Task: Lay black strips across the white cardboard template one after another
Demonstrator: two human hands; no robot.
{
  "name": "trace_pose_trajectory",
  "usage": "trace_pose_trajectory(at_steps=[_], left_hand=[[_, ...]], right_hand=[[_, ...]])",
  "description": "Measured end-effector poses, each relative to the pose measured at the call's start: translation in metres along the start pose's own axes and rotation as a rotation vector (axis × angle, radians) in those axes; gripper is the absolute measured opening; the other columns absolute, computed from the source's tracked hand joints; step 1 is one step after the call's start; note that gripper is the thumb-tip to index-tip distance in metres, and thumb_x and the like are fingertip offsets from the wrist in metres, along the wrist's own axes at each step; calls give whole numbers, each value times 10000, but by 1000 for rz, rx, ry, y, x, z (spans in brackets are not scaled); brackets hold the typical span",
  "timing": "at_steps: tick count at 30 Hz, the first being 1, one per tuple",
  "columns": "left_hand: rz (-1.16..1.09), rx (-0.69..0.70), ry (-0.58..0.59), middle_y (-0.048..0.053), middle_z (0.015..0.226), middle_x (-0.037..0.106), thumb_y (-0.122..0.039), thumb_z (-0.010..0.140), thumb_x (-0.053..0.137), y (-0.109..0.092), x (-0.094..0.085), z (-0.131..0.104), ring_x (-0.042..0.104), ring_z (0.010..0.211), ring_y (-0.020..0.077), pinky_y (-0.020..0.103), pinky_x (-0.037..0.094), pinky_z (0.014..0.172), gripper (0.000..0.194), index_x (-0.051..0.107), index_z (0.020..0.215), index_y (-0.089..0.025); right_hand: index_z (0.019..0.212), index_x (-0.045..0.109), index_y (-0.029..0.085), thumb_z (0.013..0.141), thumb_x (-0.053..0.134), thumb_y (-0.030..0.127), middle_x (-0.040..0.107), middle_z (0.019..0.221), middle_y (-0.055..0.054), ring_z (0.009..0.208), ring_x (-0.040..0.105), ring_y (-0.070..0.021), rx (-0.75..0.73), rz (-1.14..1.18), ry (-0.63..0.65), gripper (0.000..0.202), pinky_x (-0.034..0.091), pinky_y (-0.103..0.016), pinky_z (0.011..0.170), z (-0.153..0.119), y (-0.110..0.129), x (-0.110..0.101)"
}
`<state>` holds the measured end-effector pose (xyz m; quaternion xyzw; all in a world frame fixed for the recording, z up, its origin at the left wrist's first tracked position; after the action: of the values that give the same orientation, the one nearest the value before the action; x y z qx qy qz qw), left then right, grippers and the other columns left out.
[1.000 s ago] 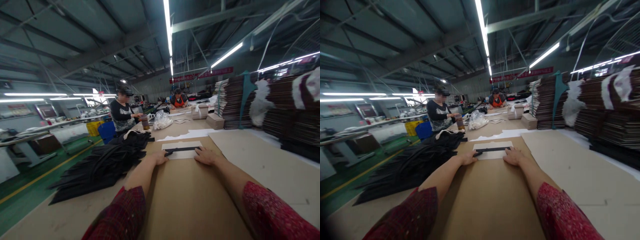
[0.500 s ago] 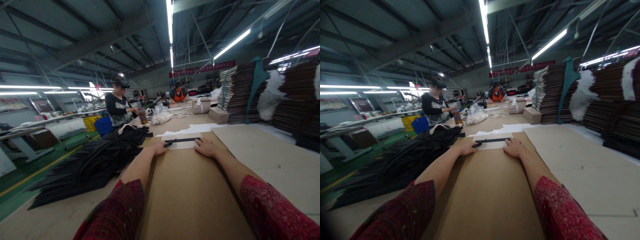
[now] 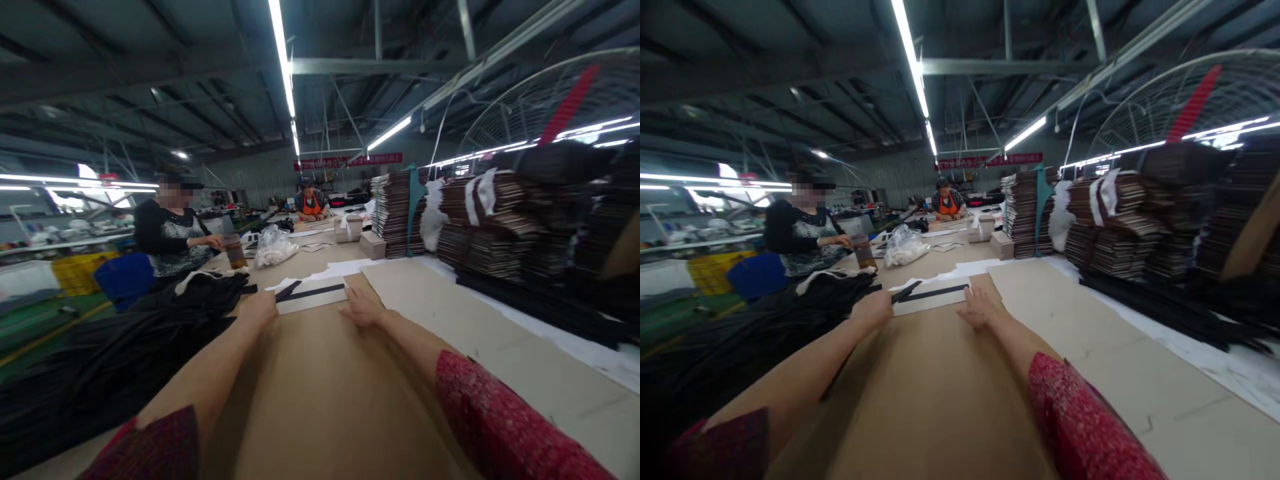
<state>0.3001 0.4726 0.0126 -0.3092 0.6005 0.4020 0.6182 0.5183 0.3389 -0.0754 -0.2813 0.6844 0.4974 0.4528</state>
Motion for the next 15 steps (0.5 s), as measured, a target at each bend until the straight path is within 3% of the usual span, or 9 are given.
trace_pose_trajectory(at_steps=[4, 6, 7, 9, 11, 12, 13, 14, 15], left_hand=[[-26, 9, 83, 193, 1181, 561, -187, 846, 481, -53, -50, -47, 548, 1082, 297, 444, 452, 866, 344, 570, 1155, -65], [-105, 93, 263, 204, 993, 623, -150, 792, 505, -90, -57, -94, 603, 894, 278, 351, 465, 715, 315, 592, 1062, -13], [-182, 153, 376, 144, 889, 646, -190, 813, 490, -110, -57, -125, 606, 757, 224, 286, 438, 604, 327, 578, 1095, -51], [-351, 259, 575, 37, 831, 660, -240, 856, 424, -142, -50, -197, 540, 569, 127, 210, 331, 458, 338, 523, 1166, -149], [-603, 355, 844, 24, 952, 670, -248, 854, 465, -172, -33, -274, 501, 492, 77, 194, 268, 409, 280, 525, 1114, -162], [-628, 385, 906, 20, 974, 668, -250, 855, 479, -182, -23, -306, 531, 509, 80, 196, 254, 405, 243, 562, 1069, -171], [-598, 408, 929, 22, 805, 667, -272, 879, 460, -190, -11, -331, 565, 554, 103, 185, 287, 441, 257, 572, 1095, -191], [-585, 429, 937, 14, 657, 629, -295, 901, 432, -198, 1, -351, 600, 632, 126, 173, 324, 487, 282, 566, 1137, -218], [-584, 433, 940, 8, 656, 630, -330, 906, 436, -207, 12, -365, 617, 683, 143, 176, 346, 508, 296, 555, 1165, -249]], right_hand=[[1379, 101, 439, 616, 284, 821, 24, 1470, 156, 1520, 53, -12, -83, -4, -3, 873, 91, -318, 1473, -107, -15, -62], [1318, 148, 521, 622, 321, 802, 77, 1446, 230, 1518, 83, 19, -42, 8, -49, 770, 72, -299, 1483, -175, -44, -94], [1301, 185, 529, 634, 324, 787, 115, 1436, 237, 1505, 126, 30, 10, 16, -74, 729, 79, -301, 1481, -210, -63, -106], [1289, 248, 510, 655, 278, 780, 187, 1427, 207, 1414, 282, 42, 182, 48, -138, 690, 248, -309, 1418, -282, -111, -120], [1281, 300, 476, 650, 206, 805, 265, 1404, 171, 1292, 389, 40, 385, 89, -215, 717, 409, -294, 1281, -350, -161, -117], [1257, 352, 456, 649, 178, 811, 315, 1379, 155, 1211, 436, 52, 471, 110, -243, 726, 445, -277, 1229, -380, -182, -110], [1231, 395, 440, 644, 165, 819, 368, 1344, 147, 1149, 460, 67, 539, 131, -260, 736, 460, -252, 1200, -405, -201, -99], [1215, 422, 423, 640, 151, 825, 388, 1328, 142, 1145, 460, 72, 592, 147, -292, 752, 452, -232, 1215, -427, -216, -89], [1207, 441, 400, 638, 137, 829, 397, 1322, 134, 1168, 449, 64, 631, 164, -325, 775, 427, -240, 1250, -443, -228, -79]])
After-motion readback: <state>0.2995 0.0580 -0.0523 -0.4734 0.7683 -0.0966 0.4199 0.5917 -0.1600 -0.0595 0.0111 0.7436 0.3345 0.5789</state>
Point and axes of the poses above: each hand's wrist, its own z-axis towards the middle knuckle, its own x-axis out of the palm, y = z × x, the point moved 7 cm from there along z, towards the middle knuckle
